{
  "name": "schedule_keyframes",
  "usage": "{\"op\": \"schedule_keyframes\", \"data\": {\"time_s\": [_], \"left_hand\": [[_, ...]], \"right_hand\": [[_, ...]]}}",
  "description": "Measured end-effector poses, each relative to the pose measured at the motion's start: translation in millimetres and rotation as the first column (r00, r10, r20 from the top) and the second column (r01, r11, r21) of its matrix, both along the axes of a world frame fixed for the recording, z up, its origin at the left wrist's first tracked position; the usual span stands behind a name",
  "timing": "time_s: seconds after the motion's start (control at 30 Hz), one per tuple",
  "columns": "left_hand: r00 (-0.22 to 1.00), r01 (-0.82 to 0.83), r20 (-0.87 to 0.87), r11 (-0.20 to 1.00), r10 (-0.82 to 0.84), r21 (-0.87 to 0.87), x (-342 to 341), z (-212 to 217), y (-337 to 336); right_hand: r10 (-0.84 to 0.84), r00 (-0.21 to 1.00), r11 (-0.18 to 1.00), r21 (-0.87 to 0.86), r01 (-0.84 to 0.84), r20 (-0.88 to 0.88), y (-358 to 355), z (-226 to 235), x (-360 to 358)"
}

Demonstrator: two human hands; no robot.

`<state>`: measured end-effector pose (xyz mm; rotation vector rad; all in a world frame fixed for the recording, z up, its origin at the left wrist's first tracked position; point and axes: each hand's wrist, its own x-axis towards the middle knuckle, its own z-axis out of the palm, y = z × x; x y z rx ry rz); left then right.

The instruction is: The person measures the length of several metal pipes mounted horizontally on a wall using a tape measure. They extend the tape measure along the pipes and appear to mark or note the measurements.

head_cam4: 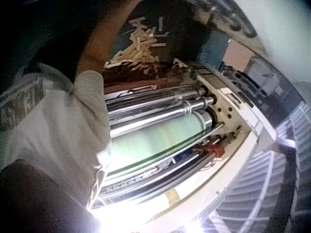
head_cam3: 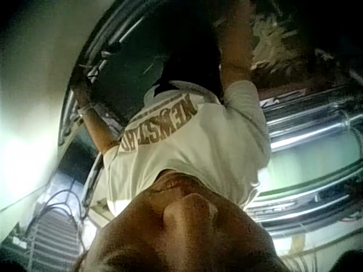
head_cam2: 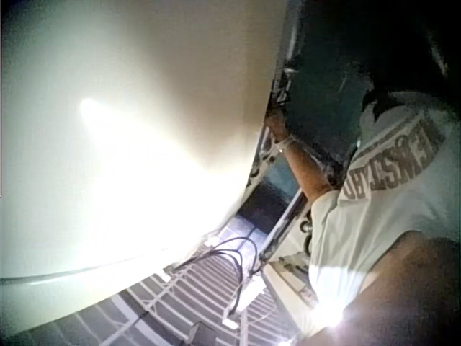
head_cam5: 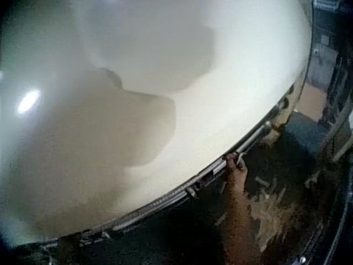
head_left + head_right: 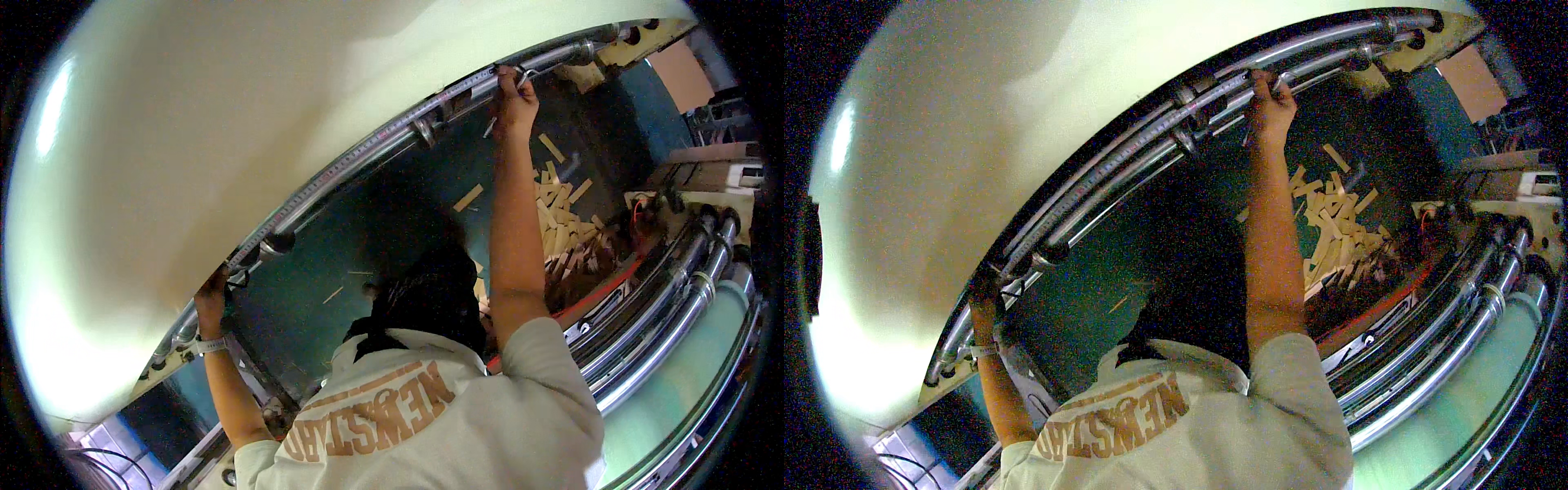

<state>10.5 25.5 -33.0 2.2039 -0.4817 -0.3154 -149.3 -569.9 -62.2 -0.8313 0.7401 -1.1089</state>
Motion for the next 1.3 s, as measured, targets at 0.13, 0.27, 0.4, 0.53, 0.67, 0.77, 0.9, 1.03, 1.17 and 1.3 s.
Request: {"op": "schedule_keyframes", "data": {"time_s": [0.13, 0.27, 0.4, 0.53, 0.67, 0.77, 0.9, 1.03, 1.17, 1.3], "left_hand": [[0.969, 0.178, 0.06, 0.847, -0.239, 0.502, 2, 4, 8], [0.952, 0.148, 0.196, 0.912, -0.237, 0.384, -6, 9, -5], [0.941, 0.215, 0.22, 0.957, -0.257, 0.195, -6, 17, -16], [0.953, 0.234, 0.097, 0.9, -0.288, 0.367, -18, 35, 3], [0.99, 0.141, -0.02, 0.97, -0.14, 0.197, -28, 43, 16], [0.989, 0.125, -0.1, 0.973, -0.106, 0.195, -31, 51, 19], [0.981, 0.14, -0.178, 0.921, -0.079, 0.364, -36, 60, 19], [0.958, 0.196, -0.25, 0.959, -0.143, 0.203, -65, 59, 20], [0.803, 0.507, -0.493, 0.82, -0.336, 0.266, -92, 41, 17], [0.717, 0.594, -0.509, 0.799, -0.476, 0.09, -140, 19, 17]], "right_hand": [[0.045, 0.995, 0.989, -0.134, -0.057, -0.091, -4, -14, 0], [0.011, 0.995, 0.963, -0.266, -0.038, -0.104, -12, -25, 6], [0.049, 0.993, 0.96, -0.269, -0.075, -0.103, -11, -24, 5], [0.095, 0.995, 0.955, -0.278, -0.099, -0.029, 20, -23, 3], [0.159, 0.987, 0.971, -0.177, -0.162, -0.032, 54, -21, 5], [0.187, 0.982, 0.975, -0.117, -0.189, -0.023, 67, -15, 5], [0.202, 0.977, 0.962, -0.174, -0.21, -0.066, 63, -3, -1], [0.215, 0.967, 0.975, -0.031, -0.221, -0.139, 45, 5, -11], [0.2, 0.963, 0.98, 0.027, -0.198, -0.181, 28, 14, -25], [0.22, 0.928, 0.975, 0.037, -0.219, -0.3, 17, 26, -45]]}}
